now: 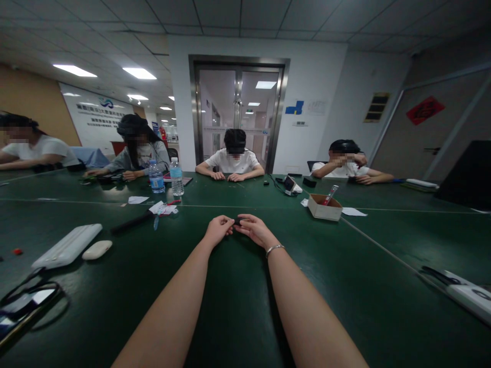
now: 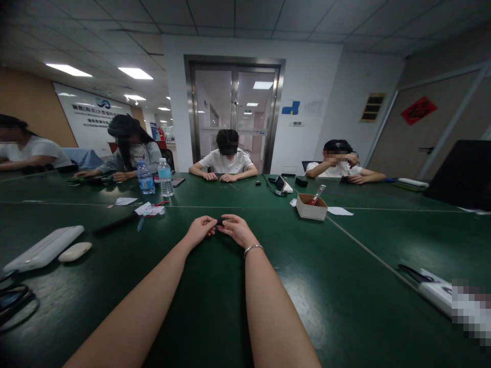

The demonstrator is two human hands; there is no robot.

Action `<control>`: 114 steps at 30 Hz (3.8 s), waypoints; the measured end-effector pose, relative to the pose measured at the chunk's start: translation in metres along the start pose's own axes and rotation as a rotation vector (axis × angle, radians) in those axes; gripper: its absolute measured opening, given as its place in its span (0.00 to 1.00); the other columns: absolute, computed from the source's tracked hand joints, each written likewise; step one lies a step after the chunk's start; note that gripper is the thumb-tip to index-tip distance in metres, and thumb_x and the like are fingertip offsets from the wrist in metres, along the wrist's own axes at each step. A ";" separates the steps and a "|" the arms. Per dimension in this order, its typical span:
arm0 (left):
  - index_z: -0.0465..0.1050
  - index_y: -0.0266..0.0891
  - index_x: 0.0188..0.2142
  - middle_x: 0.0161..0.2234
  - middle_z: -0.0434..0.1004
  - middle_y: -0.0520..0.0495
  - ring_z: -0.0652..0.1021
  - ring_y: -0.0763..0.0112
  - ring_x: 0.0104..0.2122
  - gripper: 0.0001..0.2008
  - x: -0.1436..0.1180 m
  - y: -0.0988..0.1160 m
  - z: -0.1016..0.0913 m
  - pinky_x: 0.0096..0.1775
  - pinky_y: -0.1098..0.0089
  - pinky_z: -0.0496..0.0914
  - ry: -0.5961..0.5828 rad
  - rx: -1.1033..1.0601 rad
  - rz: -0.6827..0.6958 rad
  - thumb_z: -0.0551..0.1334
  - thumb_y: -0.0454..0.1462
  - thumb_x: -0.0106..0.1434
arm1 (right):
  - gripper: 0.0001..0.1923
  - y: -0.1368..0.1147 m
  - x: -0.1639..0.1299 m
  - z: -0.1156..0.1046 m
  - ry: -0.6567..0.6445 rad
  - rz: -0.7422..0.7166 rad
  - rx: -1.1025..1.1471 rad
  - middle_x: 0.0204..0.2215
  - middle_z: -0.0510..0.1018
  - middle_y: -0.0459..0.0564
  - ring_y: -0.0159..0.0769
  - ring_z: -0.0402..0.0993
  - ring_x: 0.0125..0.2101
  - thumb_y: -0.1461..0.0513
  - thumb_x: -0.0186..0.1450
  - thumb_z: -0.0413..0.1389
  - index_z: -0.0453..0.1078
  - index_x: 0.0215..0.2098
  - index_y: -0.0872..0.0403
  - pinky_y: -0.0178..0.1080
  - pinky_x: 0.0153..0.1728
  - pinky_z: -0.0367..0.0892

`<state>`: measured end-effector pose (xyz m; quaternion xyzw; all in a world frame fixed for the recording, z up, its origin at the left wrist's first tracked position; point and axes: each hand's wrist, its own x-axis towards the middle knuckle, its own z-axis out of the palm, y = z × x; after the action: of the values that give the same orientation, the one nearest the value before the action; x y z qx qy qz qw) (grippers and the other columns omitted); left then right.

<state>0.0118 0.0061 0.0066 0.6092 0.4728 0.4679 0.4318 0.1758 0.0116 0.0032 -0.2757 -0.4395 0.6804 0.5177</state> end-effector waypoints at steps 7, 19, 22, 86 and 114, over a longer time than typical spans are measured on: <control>0.69 0.33 0.33 0.22 0.72 0.49 0.72 0.75 0.21 0.12 0.001 -0.001 0.001 0.24 0.75 0.66 0.004 0.003 -0.002 0.60 0.42 0.56 | 0.11 -0.001 -0.001 0.001 0.009 0.015 -0.010 0.28 0.74 0.49 0.38 0.77 0.32 0.73 0.55 0.58 0.69 0.37 0.59 0.41 0.40 0.72; 0.68 0.35 0.28 0.21 0.71 0.49 0.73 0.74 0.20 0.18 0.006 -0.011 0.001 0.22 0.74 0.66 0.050 0.097 0.012 0.56 0.50 0.56 | 0.14 0.000 -0.001 -0.001 -0.042 0.008 -0.040 0.29 0.71 0.47 0.33 0.76 0.29 0.72 0.52 0.60 0.70 0.37 0.58 0.37 0.36 0.73; 0.68 0.35 0.27 0.21 0.71 0.49 0.72 0.74 0.19 0.19 0.004 -0.008 0.002 0.22 0.74 0.66 0.074 0.126 -0.005 0.55 0.50 0.57 | 0.15 0.000 0.000 -0.001 -0.043 0.006 -0.042 0.29 0.70 0.46 0.31 0.75 0.28 0.72 0.51 0.61 0.70 0.37 0.57 0.34 0.32 0.73; 0.66 0.37 0.41 0.27 0.70 0.48 0.70 0.78 0.20 0.15 0.002 -0.002 0.002 0.17 0.79 0.59 0.025 0.018 -0.022 0.52 0.43 0.60 | 0.09 -0.003 0.000 0.004 0.039 0.042 -0.013 0.26 0.75 0.49 0.31 0.75 0.23 0.71 0.56 0.59 0.69 0.36 0.59 0.31 0.27 0.72; 0.68 0.37 0.40 0.28 0.67 0.50 0.67 0.79 0.21 0.12 0.002 -0.002 0.002 0.19 0.80 0.61 0.042 -0.016 -0.010 0.54 0.40 0.59 | 0.09 -0.004 -0.001 0.004 0.039 0.058 -0.012 0.26 0.76 0.51 0.31 0.75 0.23 0.71 0.56 0.58 0.69 0.36 0.60 0.32 0.27 0.71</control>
<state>0.0136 0.0083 0.0047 0.5932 0.4810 0.4823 0.4290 0.1749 0.0093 0.0085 -0.3045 -0.4252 0.6871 0.5044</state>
